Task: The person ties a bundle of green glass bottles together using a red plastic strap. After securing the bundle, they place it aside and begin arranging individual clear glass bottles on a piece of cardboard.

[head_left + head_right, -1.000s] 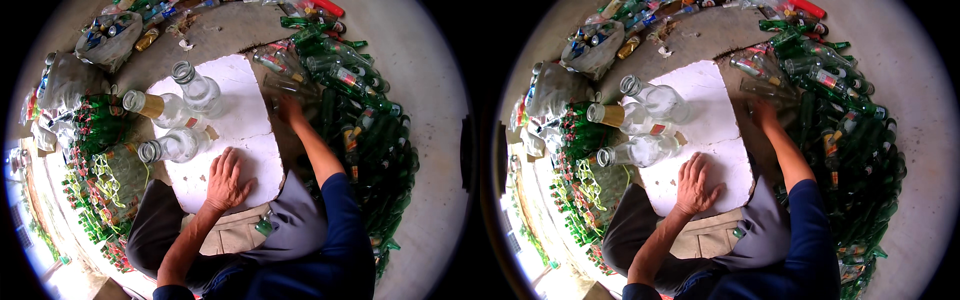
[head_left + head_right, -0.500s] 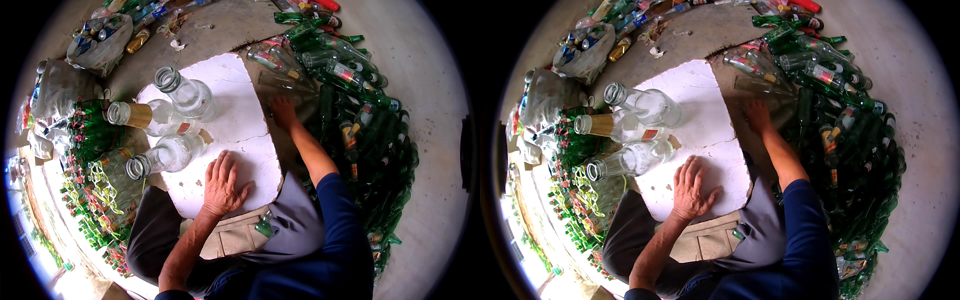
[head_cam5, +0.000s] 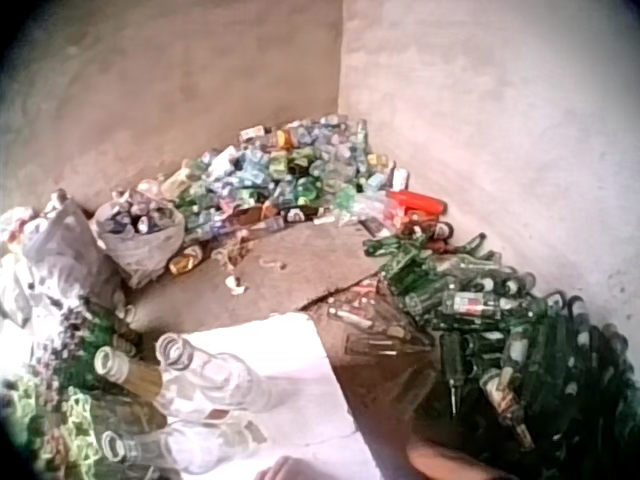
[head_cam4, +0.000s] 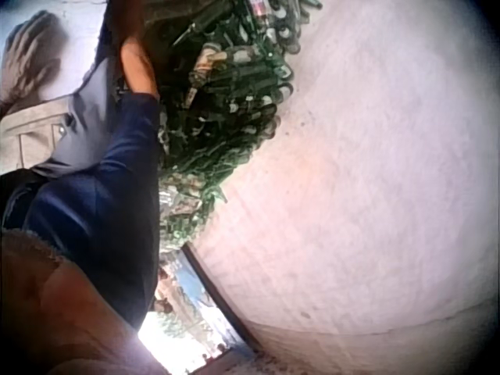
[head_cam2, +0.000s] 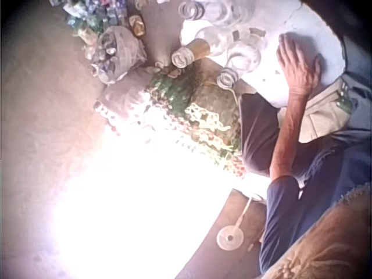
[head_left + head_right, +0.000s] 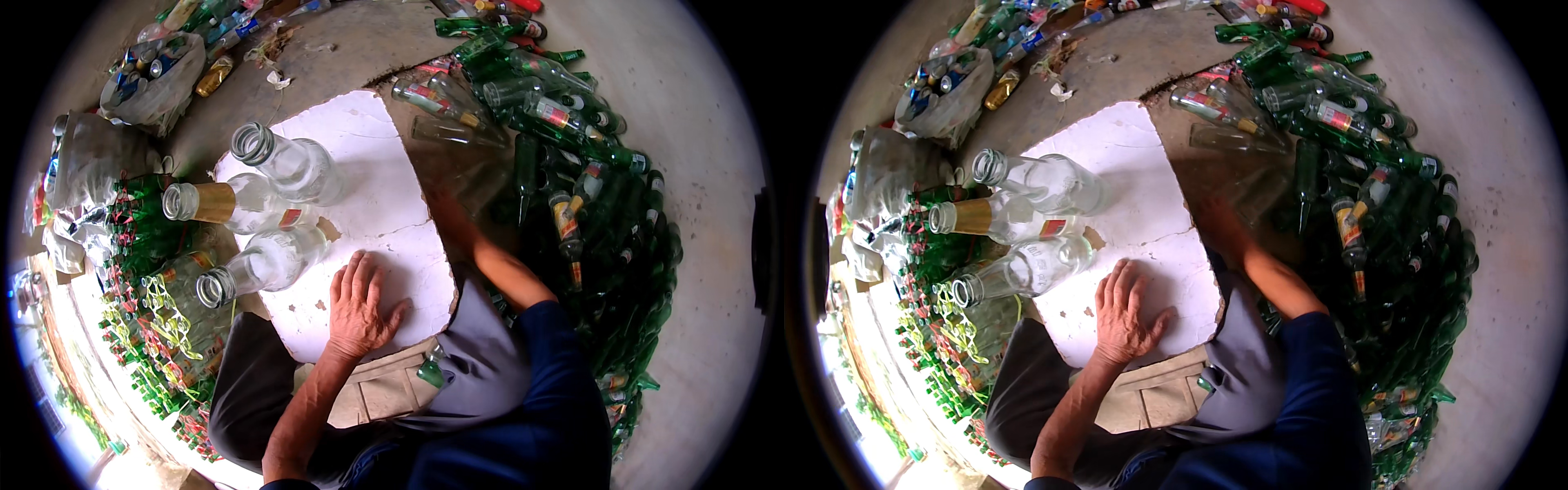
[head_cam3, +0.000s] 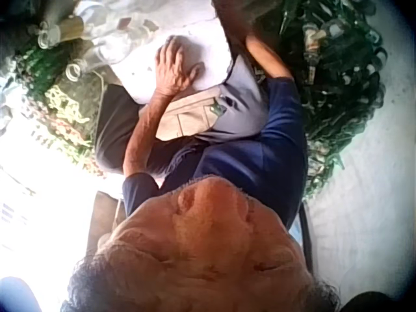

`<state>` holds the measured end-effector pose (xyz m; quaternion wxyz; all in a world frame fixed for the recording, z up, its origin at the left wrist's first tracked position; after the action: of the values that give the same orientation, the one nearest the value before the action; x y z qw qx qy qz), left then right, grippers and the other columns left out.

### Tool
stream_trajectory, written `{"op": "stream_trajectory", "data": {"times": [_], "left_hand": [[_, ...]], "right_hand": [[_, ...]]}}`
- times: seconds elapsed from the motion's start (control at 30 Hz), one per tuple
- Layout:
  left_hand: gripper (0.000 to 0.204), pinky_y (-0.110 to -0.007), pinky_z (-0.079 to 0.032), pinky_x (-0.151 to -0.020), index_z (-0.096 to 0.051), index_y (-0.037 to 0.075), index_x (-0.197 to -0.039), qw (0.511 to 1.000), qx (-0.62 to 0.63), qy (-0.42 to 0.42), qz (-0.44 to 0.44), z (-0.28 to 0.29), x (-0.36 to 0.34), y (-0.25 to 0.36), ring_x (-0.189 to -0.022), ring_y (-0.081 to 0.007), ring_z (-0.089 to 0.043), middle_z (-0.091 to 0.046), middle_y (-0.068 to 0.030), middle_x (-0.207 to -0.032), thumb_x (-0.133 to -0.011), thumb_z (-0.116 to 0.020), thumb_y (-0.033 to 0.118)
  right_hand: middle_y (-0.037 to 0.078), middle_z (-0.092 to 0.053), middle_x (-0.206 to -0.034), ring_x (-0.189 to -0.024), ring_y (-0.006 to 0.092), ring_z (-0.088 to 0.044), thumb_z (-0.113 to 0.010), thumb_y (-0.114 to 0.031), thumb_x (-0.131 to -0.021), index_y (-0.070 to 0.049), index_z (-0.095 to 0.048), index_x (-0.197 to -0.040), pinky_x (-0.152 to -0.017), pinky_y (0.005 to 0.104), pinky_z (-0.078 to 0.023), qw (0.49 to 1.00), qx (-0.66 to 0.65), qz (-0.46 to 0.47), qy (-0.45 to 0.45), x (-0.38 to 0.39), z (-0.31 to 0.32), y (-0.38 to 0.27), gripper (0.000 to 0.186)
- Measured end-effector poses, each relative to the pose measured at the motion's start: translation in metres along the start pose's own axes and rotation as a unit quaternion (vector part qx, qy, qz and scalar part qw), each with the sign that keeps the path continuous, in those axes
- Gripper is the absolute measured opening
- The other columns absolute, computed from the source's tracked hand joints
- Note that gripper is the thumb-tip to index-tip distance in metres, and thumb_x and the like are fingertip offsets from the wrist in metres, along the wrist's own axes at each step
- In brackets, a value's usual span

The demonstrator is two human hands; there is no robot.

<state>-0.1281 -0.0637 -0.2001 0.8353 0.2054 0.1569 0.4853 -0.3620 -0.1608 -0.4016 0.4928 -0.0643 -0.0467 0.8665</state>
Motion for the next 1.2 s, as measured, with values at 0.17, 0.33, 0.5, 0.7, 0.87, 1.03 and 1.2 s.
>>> {"op": "stream_trajectory", "data": {"times": [0.17,0.33,0.5,0.7,0.87,1.03,1.2], "left_hand": [[0.073,-0.058,-0.028,-0.117,-0.049,0.004,-0.141,1.000,-0.005,-0.012,0.005,0.000,-0.001,0.000,-0.146,-0.0431,-0.039,-0.044,-0.0246,-0.152,-0.088,-0.074,0.046],[0.074,-0.058,-0.028,-0.117,-0.048,0.003,-0.142,1.000,-0.009,-0.010,0.005,0.000,0.000,0.000,-0.146,-0.0431,-0.039,-0.044,-0.0251,-0.152,-0.088,-0.073,0.047],[0.073,-0.058,-0.029,-0.117,-0.049,0.003,-0.141,1.000,-0.005,-0.002,-0.005,-0.001,-0.001,0.001,-0.146,-0.0439,-0.040,-0.045,-0.0258,-0.152,-0.087,-0.074,0.046],[0.074,-0.058,-0.030,-0.116,-0.048,0.004,-0.141,1.000,-0.014,-0.006,0.003,-0.001,-0.001,0.000,-0.145,-0.0439,-0.041,-0.045,-0.0255,-0.151,-0.087,-0.075,0.046],[0.074,-0.058,-0.029,-0.117,-0.048,0.004,-0.142,1.000,-0.011,0.000,0.002,-0.002,0.001,-0.001,-0.146,-0.0436,-0.040,-0.044,-0.0250,-0.152,-0.086,-0.076,0.046],[0.074,-0.058,-0.029,-0.117,-0.048,0.004,-0.142,1.000,0.005,-0.003,-0.008,-0.003,-0.003,0.002,-0.146,-0.0436,-0.040,-0.044,-0.0248,-0.153,-0.086,-0.075,0.046],[0.074,-0.058,-0.028,-0.117,-0.049,0.004,-0.141,1.000,0.003,0.002,0.004,-0.002,0.002,-0.002,-0.146,-0.0434,-0.039,-0.044,-0.0249,-0.153,-0.087,-0.075,0.046]], "right_hand": [[0.018,-0.069,-0.109,-0.112,0.0346,-0.061,-0.069,-0.020,-0.074,-0.007,-0.074,-0.091,-0.095,0.0501,-0.046,0.989,-0.144,0.025,0.024,0.011,0.002,-0.004,0.022],[0.021,-0.068,-0.113,-0.107,0.0407,-0.063,-0.067,-0.021,-0.087,-0.004,-0.067,-0.121,-0.101,0.0545,-0.047,0.980,-0.038,-0.188,-0.055,0.006,-0.012,0.049,0.038],[0.023,-0.069,-0.113,-0.111,0.0420,-0.065,-0.076,-0.041,-0.085,-0.002,-0.066,-0.120,-0.096,0.0522,-0.053,0.887,-0.116,-0.446,0.007,0.014,-0.021,0.109,0.053],[0.026,-0.070,-0.119,-0.113,0.0420,-0.068,-0.078,-0.048,-0.083,0.002,-0.068,-0.118,-0.094,0.0512,-0.056,0.856,-0.166,-0.483,-0.084,-0.009,-0.017,0.118,0.063],[0.026,-0.074,-0.095,-0.094,0.0437,-0.073,-0.081,-0.037,-0.077,0.001,-0.076,-0.090,-0.083,0.0501,-0.059,0.821,-0.227,-0.520,-0.068,-0.014,-0.032,0.127,0.040],[0.017,-0.073,-0.074,-0.067,0.0304,-0.071,-0.084,-0.024,-0.068,0.001,-0.076,-0.078,-0.063,0.0433,-0.056,0.727,-0.402,-0.556,0.022,0.013,-0.072,0.160,0.028],[0.009,-0.068,-0.067,-0.058,0.0191,-0.063,-0.084,-0.016,-0.066,0.001,-0.076,-0.079,-0.055,0.0386,-0.049,0.616,-0.549,-0.559,0.084,0.007,-0.059,0.141,0.022]]}}
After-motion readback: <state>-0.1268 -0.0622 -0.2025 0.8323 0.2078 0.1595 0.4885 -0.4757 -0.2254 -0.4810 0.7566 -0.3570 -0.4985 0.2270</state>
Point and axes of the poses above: each hand's wrist, its own x-axis away from the middle knuckle, its own z-axis out of the back of the hand, y = z × x, the point moved 5 cm from there along -x, towards the middle knuckle
